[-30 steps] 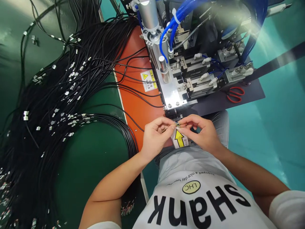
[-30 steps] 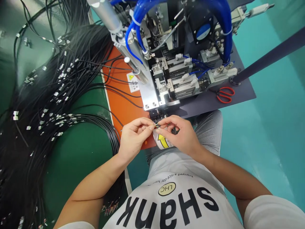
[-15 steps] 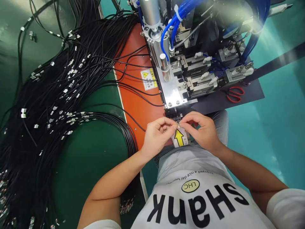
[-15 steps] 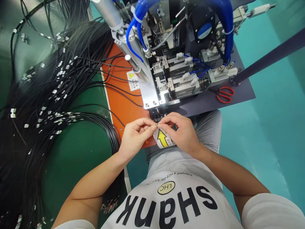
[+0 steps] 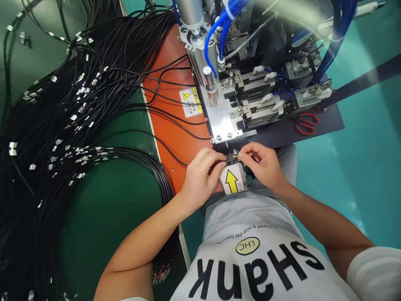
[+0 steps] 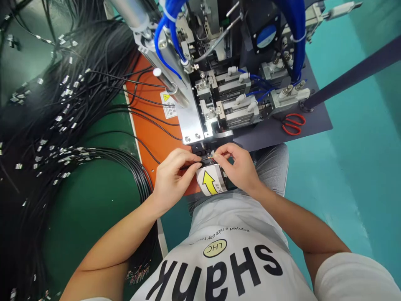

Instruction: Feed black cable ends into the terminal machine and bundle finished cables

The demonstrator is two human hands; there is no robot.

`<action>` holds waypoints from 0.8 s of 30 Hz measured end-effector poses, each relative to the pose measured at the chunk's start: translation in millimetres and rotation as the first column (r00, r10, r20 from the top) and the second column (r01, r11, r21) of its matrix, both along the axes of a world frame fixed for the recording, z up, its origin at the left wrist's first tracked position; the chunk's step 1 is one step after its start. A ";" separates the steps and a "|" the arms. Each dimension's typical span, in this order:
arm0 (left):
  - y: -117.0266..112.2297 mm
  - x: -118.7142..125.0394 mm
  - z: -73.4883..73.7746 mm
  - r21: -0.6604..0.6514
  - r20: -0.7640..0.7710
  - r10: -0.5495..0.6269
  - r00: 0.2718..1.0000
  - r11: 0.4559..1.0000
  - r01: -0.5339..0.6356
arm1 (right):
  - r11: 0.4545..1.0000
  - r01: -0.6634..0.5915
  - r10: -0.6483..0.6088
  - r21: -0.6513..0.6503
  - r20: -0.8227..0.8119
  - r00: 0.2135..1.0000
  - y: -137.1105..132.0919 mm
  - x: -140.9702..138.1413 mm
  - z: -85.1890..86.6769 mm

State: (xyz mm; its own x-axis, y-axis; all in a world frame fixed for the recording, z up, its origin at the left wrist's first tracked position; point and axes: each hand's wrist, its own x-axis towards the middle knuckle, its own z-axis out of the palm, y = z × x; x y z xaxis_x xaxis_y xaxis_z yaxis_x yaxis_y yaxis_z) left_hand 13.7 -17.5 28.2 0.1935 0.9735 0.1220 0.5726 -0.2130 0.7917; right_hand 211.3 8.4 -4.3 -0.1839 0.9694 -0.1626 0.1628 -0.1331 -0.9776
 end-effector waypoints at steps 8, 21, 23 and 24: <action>9.0 -0.5 -18.5 0.134 -0.163 -0.044 0.986 0.989 0.066 | 0.986 -0.007 -0.006 -0.165 -0.076 0.997 15.4 0.1 -21.9; 11.1 -0.4 -24.1 0.175 -0.248 -0.067 0.966 0.978 0.113 | 0.984 -0.003 -0.016 -0.176 -0.107 0.994 17.6 1.1 -28.0; 10.9 0.1 -23.8 0.175 -0.261 -0.068 0.963 0.978 0.116 | 0.986 -0.004 -0.014 -0.168 -0.107 0.994 17.5 1.1 -27.6; 10.8 0.3 -23.7 0.173 -0.263 -0.069 0.962 0.978 0.118 | 0.987 -0.004 -0.013 -0.162 -0.106 0.994 17.3 1.2 -27.4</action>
